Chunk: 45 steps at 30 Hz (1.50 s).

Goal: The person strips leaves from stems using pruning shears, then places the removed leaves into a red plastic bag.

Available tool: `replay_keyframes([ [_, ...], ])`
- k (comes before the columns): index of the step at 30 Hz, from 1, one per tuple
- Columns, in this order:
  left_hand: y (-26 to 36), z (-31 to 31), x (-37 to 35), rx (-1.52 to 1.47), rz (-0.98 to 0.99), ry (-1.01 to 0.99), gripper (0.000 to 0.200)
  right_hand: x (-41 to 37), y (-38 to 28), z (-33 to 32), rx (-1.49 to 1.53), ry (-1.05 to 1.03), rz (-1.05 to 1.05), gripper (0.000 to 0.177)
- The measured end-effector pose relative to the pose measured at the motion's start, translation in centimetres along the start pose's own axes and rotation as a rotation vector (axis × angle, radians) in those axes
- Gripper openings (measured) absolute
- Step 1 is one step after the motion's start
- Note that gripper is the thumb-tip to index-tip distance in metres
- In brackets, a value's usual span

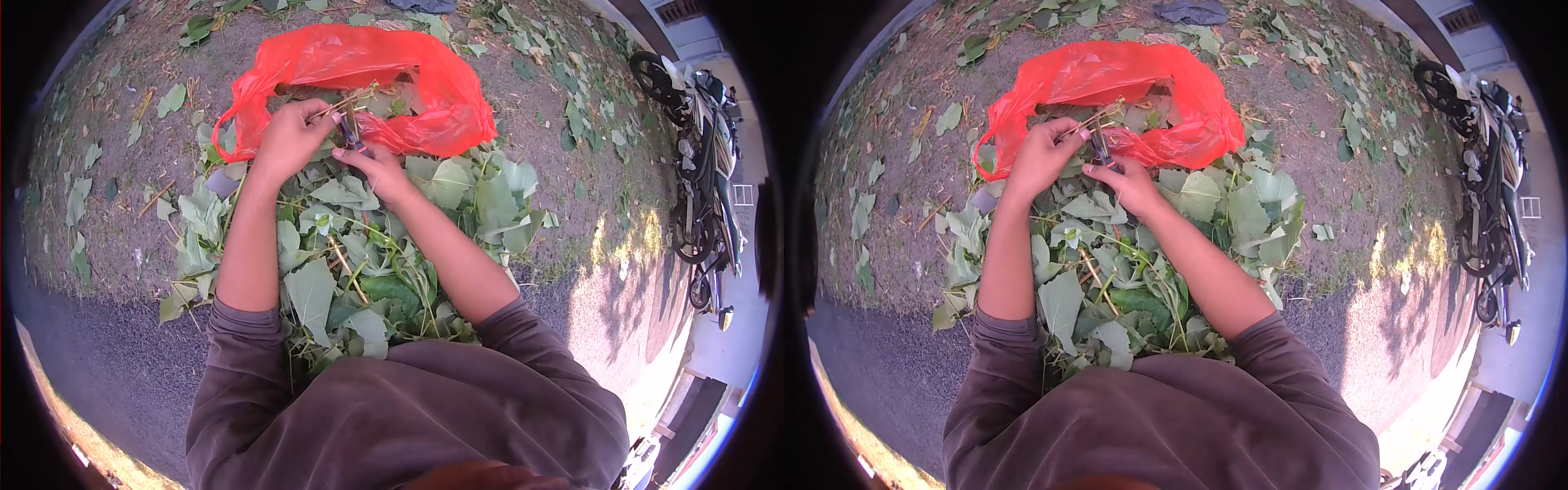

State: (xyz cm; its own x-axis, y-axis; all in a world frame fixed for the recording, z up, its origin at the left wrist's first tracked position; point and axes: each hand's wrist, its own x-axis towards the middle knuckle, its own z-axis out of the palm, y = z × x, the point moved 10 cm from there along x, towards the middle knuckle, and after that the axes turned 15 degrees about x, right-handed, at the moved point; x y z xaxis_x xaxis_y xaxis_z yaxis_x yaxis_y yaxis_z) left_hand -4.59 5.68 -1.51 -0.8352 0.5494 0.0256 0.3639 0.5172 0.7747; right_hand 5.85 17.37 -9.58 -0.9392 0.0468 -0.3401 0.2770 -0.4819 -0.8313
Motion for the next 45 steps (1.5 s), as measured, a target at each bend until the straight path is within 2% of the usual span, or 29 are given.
replay_keyframes([
  [2,0.0,-0.1,0.0,-0.03,0.016,0.019,0.028,0.1,0.1,0.0,0.014,0.008,0.01,0.031],
  [8,0.2,-0.4,-0.2,0.152,-0.026,-0.005,0.029,0.2,0.1,-0.2,-0.012,0.032,-0.008,0.031],
  [13,0.3,-0.1,-0.1,0.001,0.023,-0.026,0.031,0.2,0.0,0.1,-0.056,-0.011,0.0,0.03],
  [17,-0.9,0.6,0.6,0.002,0.015,-0.017,0.031,0.2,-0.2,-0.1,-0.082,0.034,-0.064,0.029],
  [19,-1.0,0.3,0.5,-0.074,0.008,-0.021,0.032,0.2,-0.1,-0.5,-0.071,0.036,-0.028,0.03],
  [26,0.1,-0.9,-0.1,0.045,-0.063,-0.02,0.035,1.1,1.0,-0.8,0.07,0.036,-0.014,0.035],
  [32,1.4,-1.9,-0.6,0.142,-0.014,0.091,0.034,0.8,0.1,-0.8,0.099,0.058,-0.064,0.035],
  [34,1.8,-1.2,-0.6,0.188,0.0,0.0,0.034,0.7,-0.1,-0.9,0.129,0.062,-0.083,0.035],
  [45,2.6,-1.0,-1.1,0.307,0.025,-0.094,0.032,0.3,-0.2,-0.8,0.251,0.082,-0.044,0.034],
])
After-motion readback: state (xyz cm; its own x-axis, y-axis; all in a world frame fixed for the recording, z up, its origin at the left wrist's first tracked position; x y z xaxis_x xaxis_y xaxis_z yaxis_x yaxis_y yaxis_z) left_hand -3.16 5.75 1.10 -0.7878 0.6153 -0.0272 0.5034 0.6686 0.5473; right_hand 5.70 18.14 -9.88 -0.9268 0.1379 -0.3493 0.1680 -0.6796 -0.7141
